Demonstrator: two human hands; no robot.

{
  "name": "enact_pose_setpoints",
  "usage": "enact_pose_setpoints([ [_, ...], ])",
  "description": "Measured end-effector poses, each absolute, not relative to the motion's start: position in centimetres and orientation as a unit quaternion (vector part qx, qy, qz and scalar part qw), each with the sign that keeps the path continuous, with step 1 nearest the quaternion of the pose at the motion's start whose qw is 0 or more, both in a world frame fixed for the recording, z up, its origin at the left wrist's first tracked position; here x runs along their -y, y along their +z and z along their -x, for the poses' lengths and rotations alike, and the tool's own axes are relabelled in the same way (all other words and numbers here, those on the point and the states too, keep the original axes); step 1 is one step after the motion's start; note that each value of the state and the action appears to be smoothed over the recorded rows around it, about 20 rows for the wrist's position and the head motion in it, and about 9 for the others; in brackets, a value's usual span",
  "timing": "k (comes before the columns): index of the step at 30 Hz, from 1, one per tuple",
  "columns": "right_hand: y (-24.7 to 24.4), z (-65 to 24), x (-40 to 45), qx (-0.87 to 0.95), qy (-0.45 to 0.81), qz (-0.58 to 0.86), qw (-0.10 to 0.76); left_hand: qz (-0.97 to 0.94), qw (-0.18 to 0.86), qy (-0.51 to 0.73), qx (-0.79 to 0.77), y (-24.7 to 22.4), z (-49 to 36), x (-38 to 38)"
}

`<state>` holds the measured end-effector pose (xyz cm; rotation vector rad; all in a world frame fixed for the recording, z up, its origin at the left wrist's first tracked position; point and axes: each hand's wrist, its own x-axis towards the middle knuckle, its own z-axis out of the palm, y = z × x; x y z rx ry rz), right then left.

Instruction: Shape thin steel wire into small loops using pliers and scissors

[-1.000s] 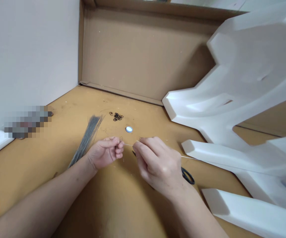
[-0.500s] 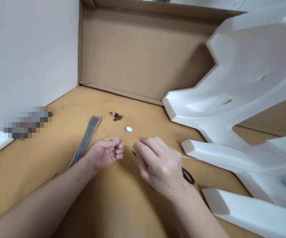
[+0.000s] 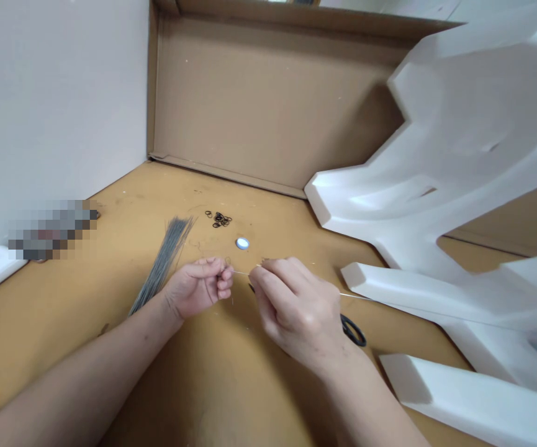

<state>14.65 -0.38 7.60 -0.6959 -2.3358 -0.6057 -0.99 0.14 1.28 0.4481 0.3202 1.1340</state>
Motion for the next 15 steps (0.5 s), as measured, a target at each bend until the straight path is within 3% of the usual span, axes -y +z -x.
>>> enact_pose_setpoints([
  [15,7.77,-14.63,0.56,0.882,-0.260,0.260,0.294,-0.226,0.798,0.536,-0.158,1.30,1.06,-0.16],
])
